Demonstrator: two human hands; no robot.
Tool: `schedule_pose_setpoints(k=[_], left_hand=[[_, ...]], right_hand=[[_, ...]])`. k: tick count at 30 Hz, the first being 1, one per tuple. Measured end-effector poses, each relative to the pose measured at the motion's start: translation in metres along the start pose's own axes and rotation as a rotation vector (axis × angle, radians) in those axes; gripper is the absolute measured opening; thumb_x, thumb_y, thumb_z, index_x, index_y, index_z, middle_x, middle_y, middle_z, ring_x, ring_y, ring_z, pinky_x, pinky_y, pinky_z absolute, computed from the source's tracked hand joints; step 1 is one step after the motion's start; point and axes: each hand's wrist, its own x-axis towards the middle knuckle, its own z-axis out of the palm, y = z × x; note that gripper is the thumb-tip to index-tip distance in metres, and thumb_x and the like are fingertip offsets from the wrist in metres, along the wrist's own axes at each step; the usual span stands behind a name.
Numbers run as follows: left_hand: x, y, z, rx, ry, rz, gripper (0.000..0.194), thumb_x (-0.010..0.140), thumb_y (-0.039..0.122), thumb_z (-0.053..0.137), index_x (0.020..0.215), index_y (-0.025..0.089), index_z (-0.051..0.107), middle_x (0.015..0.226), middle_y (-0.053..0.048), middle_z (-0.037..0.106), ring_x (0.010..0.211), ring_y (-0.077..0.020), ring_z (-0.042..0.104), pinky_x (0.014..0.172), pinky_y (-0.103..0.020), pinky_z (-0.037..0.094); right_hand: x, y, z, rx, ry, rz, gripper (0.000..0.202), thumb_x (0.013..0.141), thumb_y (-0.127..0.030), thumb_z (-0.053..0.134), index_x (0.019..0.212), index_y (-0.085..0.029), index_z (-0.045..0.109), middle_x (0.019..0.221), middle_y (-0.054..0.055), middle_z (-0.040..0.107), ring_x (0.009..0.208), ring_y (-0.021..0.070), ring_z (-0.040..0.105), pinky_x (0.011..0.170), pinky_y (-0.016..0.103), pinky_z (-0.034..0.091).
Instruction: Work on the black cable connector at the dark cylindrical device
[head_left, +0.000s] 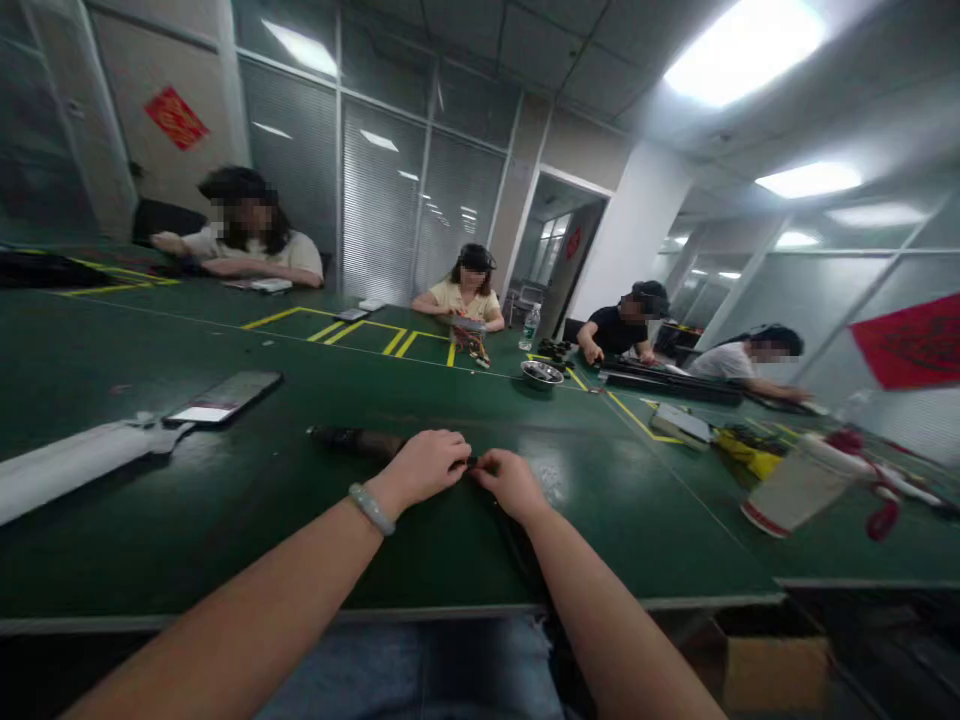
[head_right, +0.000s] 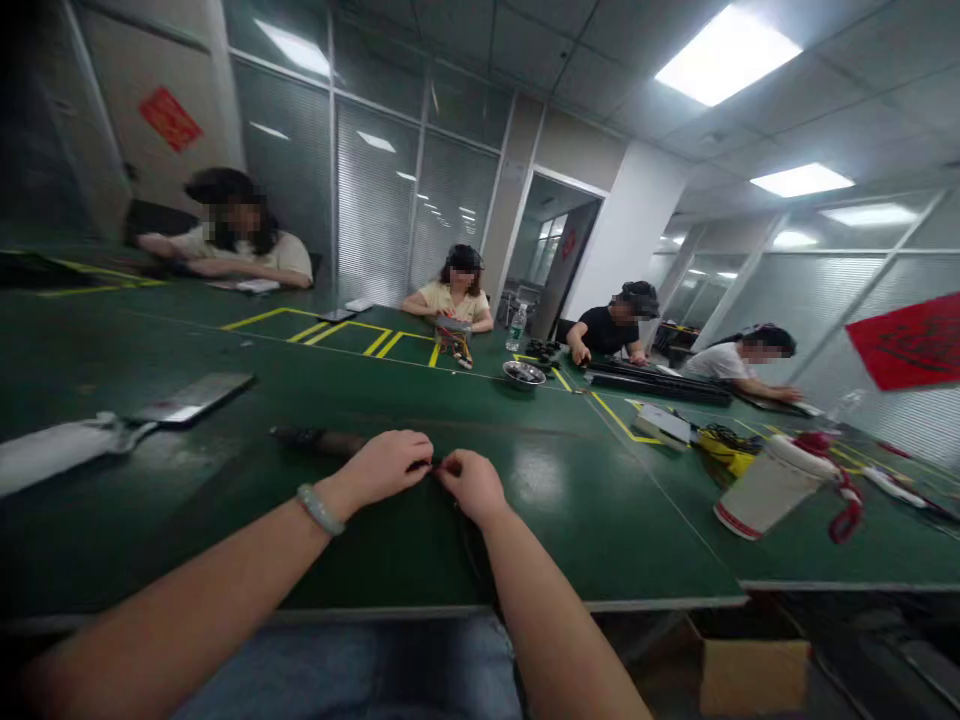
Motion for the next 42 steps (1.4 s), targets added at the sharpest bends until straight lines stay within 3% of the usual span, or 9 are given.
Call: schedule_pose_setpoints(k=[11,16,33,42], left_hand=[[0.0022,-0.0009,-0.0002,-0.009,-0.031,0.027,0.004,0.09,0.022,0.056,0.087,0.022,0.058,0.095,-0.003,0.064,0.087,-0.0187,0.061,0.076,-0.029,0.043],[0.0019,0.0004,0.0016,-0.003,-0.045,0.005,0.004,0.091,0.023,0.054,0.087,0.022,0.056,0.088,-0.002,0.064,0.08,-0.0192,0.06,0.07,-0.03,0.043],[0.0024,0.0058,0.0026,-0.052,-0.045,-0.1,0.012,0.094,0.029,0.052,0.09,0.021,0.06,0.088,-0.004,0.065,0.083,-0.0205,0.061,0.075,-0.032,0.043],[-0.0005,-0.003,-0.0014,-0.144,-0.061,-0.029,0.011,0.089,0.023,0.059,0.098,0.025,0.064,0.098,-0.001,0.067,0.091,-0.0178,0.063,0.081,-0.027,0.044]], right_hand=[[-0.0007,-0.0047,-0.0028,-0.016,0.007,0.014,0.005,0.082,-0.027,0.068,0.083,-0.022,0.07,0.08,-0.002,0.071,0.069,0.0132,0.061,0.062,0.023,0.041],[-0.0012,-0.0061,-0.0044,-0.012,0.004,0.01,0.006,0.083,-0.028,0.068,0.083,-0.022,0.07,0.08,-0.002,0.071,0.069,0.0125,0.061,0.062,0.023,0.041],[0.0012,-0.0006,-0.0009,-0.051,0.027,-0.004,0.007,0.081,-0.029,0.069,0.082,-0.022,0.07,0.08,-0.001,0.07,0.071,0.0138,0.06,0.062,0.023,0.041],[0.0017,-0.0004,-0.0004,-0.058,0.017,0.015,0.009,0.082,-0.031,0.068,0.083,-0.023,0.071,0.079,-0.002,0.07,0.071,0.0136,0.061,0.063,0.022,0.041]])
